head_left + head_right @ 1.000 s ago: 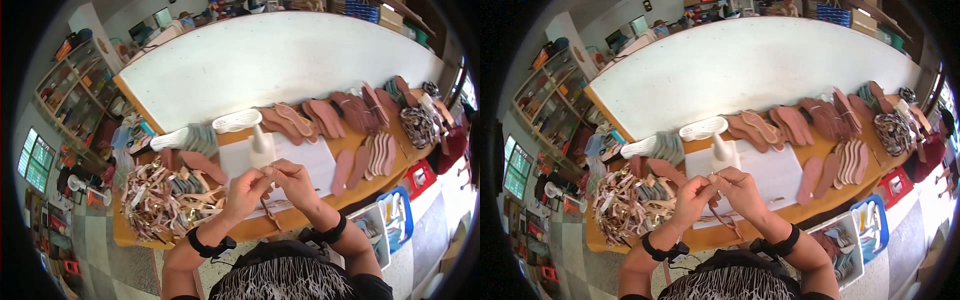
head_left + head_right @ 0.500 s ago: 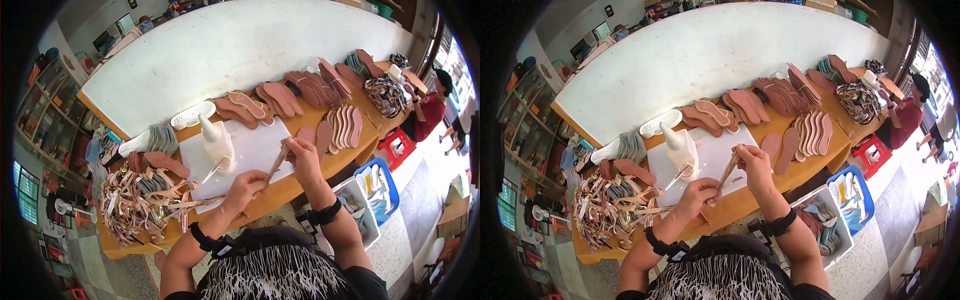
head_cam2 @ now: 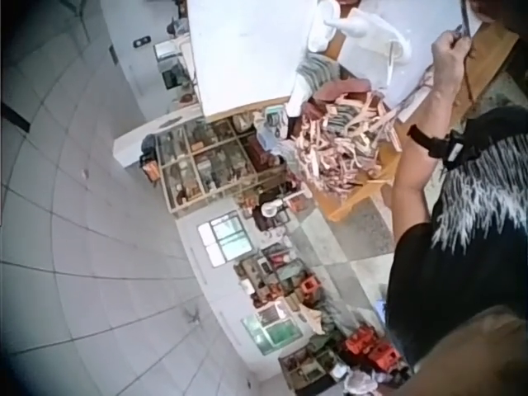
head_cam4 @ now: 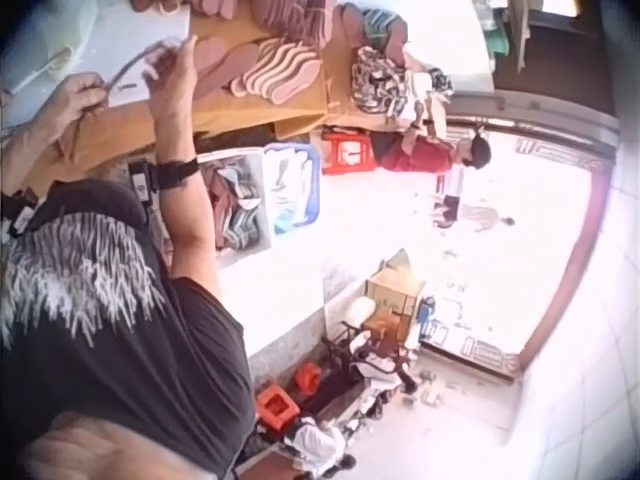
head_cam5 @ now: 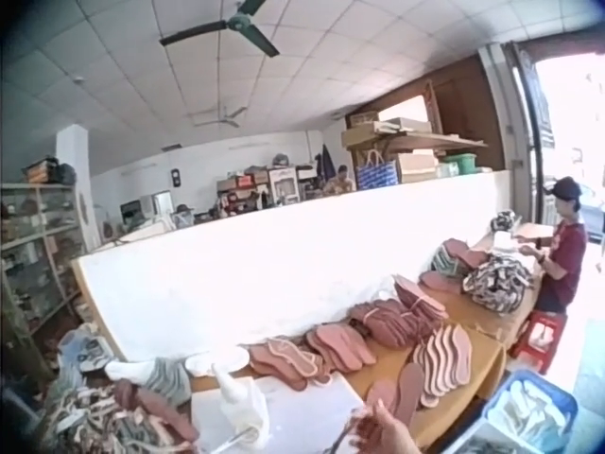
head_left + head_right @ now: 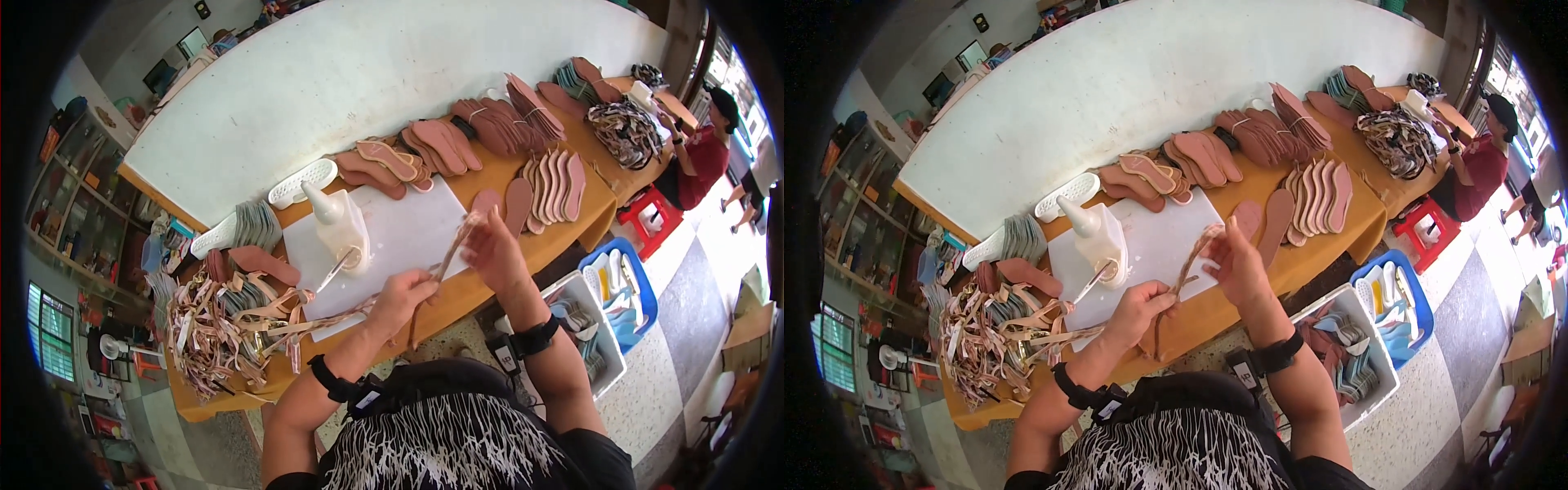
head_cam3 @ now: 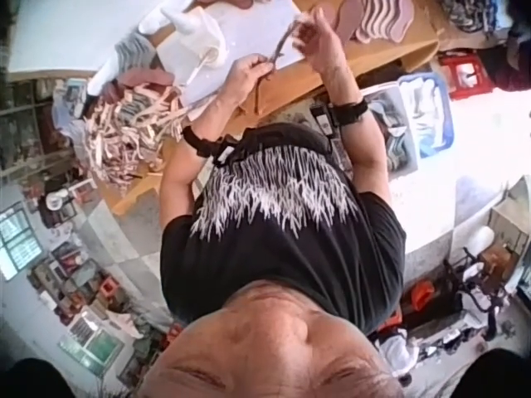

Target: Assembling and gluing shoe sole components.

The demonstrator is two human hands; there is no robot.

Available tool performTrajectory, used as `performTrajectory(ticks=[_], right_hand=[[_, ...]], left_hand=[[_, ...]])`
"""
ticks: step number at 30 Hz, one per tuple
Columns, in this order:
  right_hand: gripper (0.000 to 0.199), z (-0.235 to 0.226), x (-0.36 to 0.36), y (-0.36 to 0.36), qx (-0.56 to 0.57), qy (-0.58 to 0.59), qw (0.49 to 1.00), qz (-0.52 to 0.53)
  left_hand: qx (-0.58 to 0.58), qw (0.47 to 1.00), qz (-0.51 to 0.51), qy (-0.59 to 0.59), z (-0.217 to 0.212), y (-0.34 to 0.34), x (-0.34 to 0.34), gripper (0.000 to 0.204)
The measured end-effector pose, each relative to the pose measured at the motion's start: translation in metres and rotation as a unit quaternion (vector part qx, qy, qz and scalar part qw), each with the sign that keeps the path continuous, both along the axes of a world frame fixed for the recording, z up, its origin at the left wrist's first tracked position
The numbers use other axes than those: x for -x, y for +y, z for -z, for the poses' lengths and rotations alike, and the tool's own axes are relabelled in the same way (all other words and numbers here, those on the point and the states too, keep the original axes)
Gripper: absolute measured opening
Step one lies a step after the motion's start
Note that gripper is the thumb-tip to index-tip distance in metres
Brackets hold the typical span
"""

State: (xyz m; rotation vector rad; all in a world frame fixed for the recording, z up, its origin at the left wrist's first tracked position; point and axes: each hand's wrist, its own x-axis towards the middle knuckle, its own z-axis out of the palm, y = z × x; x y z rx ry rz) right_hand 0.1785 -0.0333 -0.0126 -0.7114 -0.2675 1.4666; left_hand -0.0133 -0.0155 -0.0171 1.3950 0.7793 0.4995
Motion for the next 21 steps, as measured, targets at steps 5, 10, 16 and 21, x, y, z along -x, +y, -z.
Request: performTrajectory(ticks=[5, 10, 16, 21], right_hand=[[0.033, 0.005, 0.024, -0.013, -0.002, -0.18, 0.966, -0.184], [0.028, -0.002, 0.019, -0.007, 0.018, -0.249, 0.956, -0.152], [0.024, 0.003, 0.002, 0.007, 0.022, -0.214, 0.969, -0.121], [0.023, 0.023, 0.008, 0.018, 0.061, -0.146, 0.983, -0.094]], left_hand=[[0.048, 0.997, -0.065, 0.007, -0.021, 0.003, -0.019, 0.019], [0.05, 0.997, -0.066, 0.006, -0.018, 0.007, -0.018, 0.02], [0.083, 0.996, -0.023, 0.01, 0.002, 0.012, 0.01, 0.014], [0.105, 0.991, -0.044, 0.065, 0.002, 0.006, 0.034, 0.012]])
